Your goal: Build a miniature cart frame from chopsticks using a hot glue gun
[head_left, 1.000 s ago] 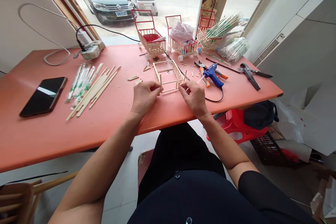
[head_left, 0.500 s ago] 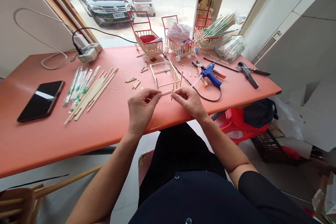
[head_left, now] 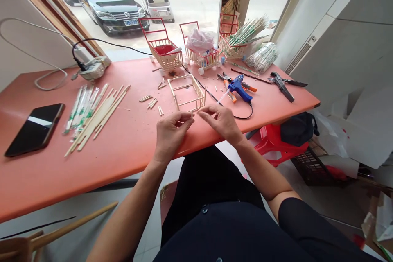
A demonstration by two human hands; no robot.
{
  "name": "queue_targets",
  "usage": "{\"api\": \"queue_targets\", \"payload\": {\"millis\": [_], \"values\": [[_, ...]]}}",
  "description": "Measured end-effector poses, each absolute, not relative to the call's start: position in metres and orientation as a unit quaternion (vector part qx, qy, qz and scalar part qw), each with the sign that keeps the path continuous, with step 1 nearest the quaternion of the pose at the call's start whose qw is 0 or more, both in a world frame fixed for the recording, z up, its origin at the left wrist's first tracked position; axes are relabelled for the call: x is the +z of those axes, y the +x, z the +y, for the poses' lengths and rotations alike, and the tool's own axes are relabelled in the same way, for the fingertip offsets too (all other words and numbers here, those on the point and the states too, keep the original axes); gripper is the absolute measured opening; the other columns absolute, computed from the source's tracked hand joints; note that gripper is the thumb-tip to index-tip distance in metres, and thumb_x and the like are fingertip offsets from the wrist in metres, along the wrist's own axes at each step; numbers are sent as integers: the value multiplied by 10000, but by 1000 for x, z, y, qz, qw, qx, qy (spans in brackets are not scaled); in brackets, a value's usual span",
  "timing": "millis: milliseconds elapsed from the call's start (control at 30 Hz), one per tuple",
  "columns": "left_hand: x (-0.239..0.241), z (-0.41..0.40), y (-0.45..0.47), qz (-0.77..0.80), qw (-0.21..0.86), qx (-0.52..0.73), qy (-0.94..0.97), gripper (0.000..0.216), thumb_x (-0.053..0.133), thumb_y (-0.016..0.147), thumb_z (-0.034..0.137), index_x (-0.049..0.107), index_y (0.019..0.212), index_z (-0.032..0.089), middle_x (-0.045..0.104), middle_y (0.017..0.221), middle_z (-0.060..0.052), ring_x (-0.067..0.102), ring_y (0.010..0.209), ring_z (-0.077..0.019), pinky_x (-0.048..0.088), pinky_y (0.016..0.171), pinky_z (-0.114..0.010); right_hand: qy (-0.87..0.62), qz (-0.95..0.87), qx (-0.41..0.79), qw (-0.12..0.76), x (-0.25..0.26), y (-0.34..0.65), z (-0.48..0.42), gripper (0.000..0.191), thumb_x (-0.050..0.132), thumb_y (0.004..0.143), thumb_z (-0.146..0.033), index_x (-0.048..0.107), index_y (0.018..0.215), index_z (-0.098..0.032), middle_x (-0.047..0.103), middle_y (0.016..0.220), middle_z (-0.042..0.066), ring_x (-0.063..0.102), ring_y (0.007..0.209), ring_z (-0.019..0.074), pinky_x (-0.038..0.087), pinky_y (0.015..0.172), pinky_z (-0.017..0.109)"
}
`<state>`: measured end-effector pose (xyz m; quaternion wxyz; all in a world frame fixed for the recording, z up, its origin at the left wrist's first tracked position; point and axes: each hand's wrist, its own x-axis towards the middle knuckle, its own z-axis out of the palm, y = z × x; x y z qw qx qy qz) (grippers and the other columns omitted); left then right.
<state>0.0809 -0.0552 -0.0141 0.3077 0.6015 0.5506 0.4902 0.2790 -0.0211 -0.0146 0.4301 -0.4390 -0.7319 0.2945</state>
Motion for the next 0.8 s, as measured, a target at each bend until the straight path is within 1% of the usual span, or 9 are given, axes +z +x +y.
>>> {"api": "queue_targets", "payload": {"millis": [67,100,133,200,233,300,433,567,800], "values": [[-19,-54,81,547,316,508,585,181,762,809,379,819,885,225,836,875,-29,773,792,-200,605,783,-318,-498,-737,164,426,-6,301,-12,226,675,1058,-365,823,1083,-196,814,1094,92,733,974,228,569,959,362],[-21,-53,81,541,324,517,578,180,763,808,385,802,869,221,826,874,-30,764,778,-194,597,762,-312,-536,-728,96,417,-1,314,-6,211,673,1055,-322,814,1135,-187,798,1162,118,723,1057,257,554,1033,398],[-23,-52,81,535,331,525,573,185,765,811,394,788,862,218,818,878,-32,756,766,-187,586,742,-304,-573,-715,45,397,4,328,1,213,677,1043,-286,803,1182,-185,780,1218,139,707,1148,291,539,1085,431],[-26,-51,82,525,344,534,566,206,771,824,417,774,873,217,807,894,-36,738,751,-176,560,696,-291,-660,-671,-17,338,10,351,15,304,728,1002,-276,769,1286,-178,723,1338,184,657,1259,356,517,1127,498],[-27,-51,82,523,348,537,563,217,774,827,427,771,883,218,801,894,-37,728,742,-173,546,671,-286,-689,-659,-24,301,12,359,22,369,750,989,-292,747,1335,-165,687,1403,208,637,1295,380,515,1129,517],[-27,-52,83,520,353,544,555,227,776,830,436,766,894,218,786,863,-34,708,722,-170,526,643,-282,-723,-649,-28,236,13,369,33,428,756,986,-329,713,1371,-148,655,1441,231,622,1309,401,517,1116,535],[-25,-54,85,515,348,552,556,200,769,820,414,757,848,216,754,783,-19,689,708,-161,527,693,-289,-745,-648,-26,156,8,367,44,452,670,1030,-345,650,1416,-111,631,1466,253,628,1305,402,519,1101,535],[-23,-56,84,521,344,538,566,189,752,797,393,783,848,214,797,842,-41,736,778,-184,568,749,-305,-763,-632,-18,135,6,359,50,469,605,1057,-320,603,1438,-46,601,1491,303,606,1372,419,523,1111,540],[-21,-59,84,516,341,539,571,208,748,828,414,797,847,213,808,847,-51,740,764,-191,580,711,-299,-759,-631,-19,158,3,365,57,443,621,1001,-212,575,1403,-32,577,1516,328,592,1417,427,529,1132,550]]}}
